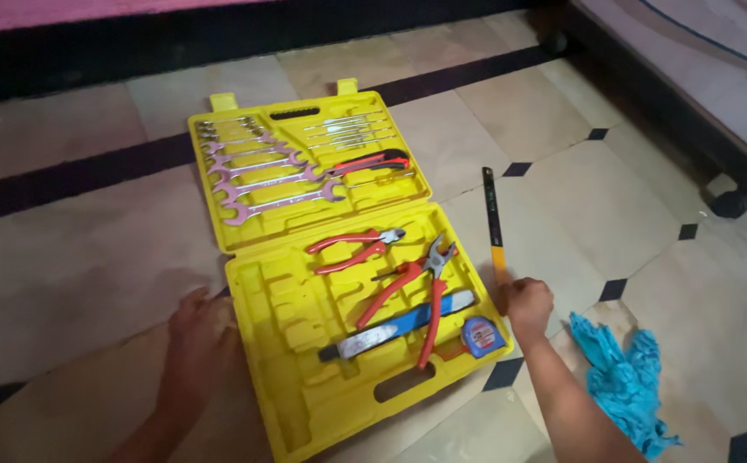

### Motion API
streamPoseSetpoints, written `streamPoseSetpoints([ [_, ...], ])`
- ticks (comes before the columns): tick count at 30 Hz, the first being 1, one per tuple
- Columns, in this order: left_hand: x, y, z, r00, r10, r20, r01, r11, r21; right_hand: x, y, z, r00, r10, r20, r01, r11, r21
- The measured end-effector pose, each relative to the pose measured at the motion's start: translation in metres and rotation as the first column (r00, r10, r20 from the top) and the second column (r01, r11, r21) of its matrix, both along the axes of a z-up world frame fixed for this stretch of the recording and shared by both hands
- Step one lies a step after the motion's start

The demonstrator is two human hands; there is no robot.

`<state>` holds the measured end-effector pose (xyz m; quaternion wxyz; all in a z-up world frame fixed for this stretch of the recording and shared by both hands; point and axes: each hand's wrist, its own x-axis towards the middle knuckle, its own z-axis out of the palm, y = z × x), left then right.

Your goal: The person organizes a yellow toolbox by placing various tools into their designated slots. They use a blue cloth to wipe the toolbox interior and individual tools like pliers and a saw before arranging them neatly.

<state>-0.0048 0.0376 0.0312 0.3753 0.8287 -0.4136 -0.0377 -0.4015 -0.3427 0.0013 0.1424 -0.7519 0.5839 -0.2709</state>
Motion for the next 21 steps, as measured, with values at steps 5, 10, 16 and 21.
streamPoseSetpoints([
  [5, 0.008, 0.002, -0.004, 0.998, 0.045, -0.05, -0.044, 0.999, 0.026, -0.001, -0.011, -0.013, 0.978, -0.039, -0.206, 0.041, 0.999, 0.009],
  [10, 0.008, 0.001, -0.009, 0.99, 0.043, -0.135, -0.033, 0.997, 0.074, -0.001, -0.023, -0.025, 0.933, 0.023, -0.358, -0.035, 0.999, -0.027],
  [16, 0.005, 0.007, -0.008, 0.999, 0.004, -0.036, -0.002, 0.998, 0.055, -0.021, -0.038, -0.044, 0.851, -0.036, -0.523, 0.024, 0.999, -0.029],
  [21, 0.01, 0.009, -0.01, 1.0, 0.004, 0.008, -0.004, 0.998, -0.058, -0.04, -0.02, -0.056, 0.883, -0.098, -0.459, 0.0, 0.978, -0.208],
])
